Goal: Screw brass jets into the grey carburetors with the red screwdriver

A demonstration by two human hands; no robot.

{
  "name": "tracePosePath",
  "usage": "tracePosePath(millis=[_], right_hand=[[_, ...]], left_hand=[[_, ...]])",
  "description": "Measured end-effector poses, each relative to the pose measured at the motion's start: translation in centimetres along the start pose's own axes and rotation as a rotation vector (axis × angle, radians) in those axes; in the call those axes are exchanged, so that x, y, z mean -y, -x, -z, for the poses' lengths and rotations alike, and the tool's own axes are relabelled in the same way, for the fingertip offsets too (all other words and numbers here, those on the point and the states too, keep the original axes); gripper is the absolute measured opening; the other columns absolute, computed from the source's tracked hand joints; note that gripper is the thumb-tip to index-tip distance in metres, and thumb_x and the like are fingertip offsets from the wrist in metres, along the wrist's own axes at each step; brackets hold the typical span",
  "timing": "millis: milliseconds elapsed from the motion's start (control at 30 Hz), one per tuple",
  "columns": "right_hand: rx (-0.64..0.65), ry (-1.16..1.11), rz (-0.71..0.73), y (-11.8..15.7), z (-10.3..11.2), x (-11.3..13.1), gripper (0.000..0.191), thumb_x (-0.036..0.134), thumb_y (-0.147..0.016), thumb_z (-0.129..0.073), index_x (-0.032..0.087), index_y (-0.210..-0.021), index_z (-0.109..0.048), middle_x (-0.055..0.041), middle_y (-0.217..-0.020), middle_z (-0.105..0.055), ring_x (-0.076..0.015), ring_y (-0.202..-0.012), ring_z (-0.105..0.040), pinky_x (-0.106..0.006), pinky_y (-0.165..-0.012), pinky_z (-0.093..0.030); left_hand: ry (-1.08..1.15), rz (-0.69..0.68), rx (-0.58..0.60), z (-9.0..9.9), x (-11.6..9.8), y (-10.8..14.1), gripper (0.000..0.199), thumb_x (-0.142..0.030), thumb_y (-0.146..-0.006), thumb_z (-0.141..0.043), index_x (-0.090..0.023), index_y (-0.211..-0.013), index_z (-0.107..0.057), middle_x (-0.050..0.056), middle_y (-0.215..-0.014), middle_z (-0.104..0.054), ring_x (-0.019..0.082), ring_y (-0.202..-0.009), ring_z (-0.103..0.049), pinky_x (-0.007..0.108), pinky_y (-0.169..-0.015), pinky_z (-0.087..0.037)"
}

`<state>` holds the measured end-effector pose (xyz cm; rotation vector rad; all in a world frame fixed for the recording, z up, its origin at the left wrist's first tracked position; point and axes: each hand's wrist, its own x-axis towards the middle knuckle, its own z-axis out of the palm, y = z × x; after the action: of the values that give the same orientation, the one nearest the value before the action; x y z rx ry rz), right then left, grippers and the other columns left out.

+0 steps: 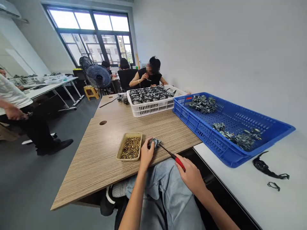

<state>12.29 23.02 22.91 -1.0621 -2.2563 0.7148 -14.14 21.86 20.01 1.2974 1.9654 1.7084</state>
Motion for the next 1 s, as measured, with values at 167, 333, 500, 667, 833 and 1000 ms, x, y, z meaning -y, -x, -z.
tracePosePath(millis=[167, 333, 500, 667, 833, 1000], right_hand=[[0.036, 0.037, -0.012, -0.2, 0.3, 0.9, 0.044, 0.032, -0.107, -0.048, 0.025, -0.148, -0.063, -0.0089, -0.128, -0.074, -0.0263, -0.120, -0.068, -0.036, -0.099, -0.052], [0.057, 0.066, -0.043, -0.3, 0.8, 1.4, 0.043, 0.033, -0.107, -0.048, 0.027, -0.147, -0.064, -0.0082, -0.127, -0.075, -0.0258, -0.119, -0.069, -0.034, -0.093, -0.053], [0.072, 0.100, -0.035, -0.2, 1.0, 1.6, 0.044, 0.032, -0.107, -0.047, 0.027, -0.147, -0.064, -0.0088, -0.126, -0.075, -0.0253, -0.120, -0.068, -0.033, -0.094, -0.053], [0.102, 0.113, -0.052, -0.4, 1.3, 1.7, 0.043, 0.033, -0.107, -0.048, 0.027, -0.146, -0.065, -0.0091, -0.127, -0.075, -0.0255, -0.120, -0.069, -0.032, -0.094, -0.052], [0.109, 0.027, -0.072, -1.1, 1.8, 2.1, 0.035, 0.037, -0.103, -0.053, 0.027, -0.130, -0.073, -0.0086, -0.111, -0.080, -0.0265, -0.099, -0.074, -0.032, -0.083, -0.050], [0.084, -0.307, -0.057, -2.2, 1.7, 2.6, 0.027, 0.039, -0.097, -0.057, 0.021, -0.082, -0.069, -0.0031, -0.075, -0.067, -0.0178, -0.066, -0.060, -0.028, -0.062, -0.047]], left_hand=[[-0.010, -0.006, -0.006, 0.0, -0.1, -0.1, 0.036, -0.041, -0.100, -0.057, -0.019, -0.126, -0.069, 0.012, -0.123, -0.076, 0.026, -0.113, -0.070, 0.041, -0.102, -0.052], [-0.004, -0.004, -0.008, 0.0, 0.1, -0.2, 0.036, -0.041, -0.099, -0.058, -0.019, -0.126, -0.069, 0.012, -0.122, -0.076, 0.026, -0.111, -0.070, 0.041, -0.101, -0.052], [-0.001, -0.006, -0.003, -0.1, 0.3, -0.3, 0.036, -0.042, -0.099, -0.058, -0.019, -0.125, -0.069, 0.011, -0.119, -0.076, 0.026, -0.108, -0.070, 0.040, -0.099, -0.053], [-0.022, -0.008, -0.008, 0.0, 0.3, -0.3, 0.037, -0.043, -0.098, -0.059, -0.019, -0.124, -0.070, 0.010, -0.113, -0.077, 0.024, -0.099, -0.070, 0.038, -0.093, -0.054], [-0.027, -0.013, 0.006, 0.0, 0.2, -0.3, 0.038, -0.043, -0.099, -0.058, -0.019, -0.126, -0.070, 0.010, -0.114, -0.077, 0.024, -0.099, -0.070, 0.036, -0.091, -0.055], [-0.027, -0.027, 0.027, 0.1, 0.3, -0.3, 0.038, -0.043, -0.099, -0.059, -0.020, -0.127, -0.069, 0.010, -0.118, -0.077, 0.024, -0.105, -0.071, 0.038, -0.097, -0.055]])
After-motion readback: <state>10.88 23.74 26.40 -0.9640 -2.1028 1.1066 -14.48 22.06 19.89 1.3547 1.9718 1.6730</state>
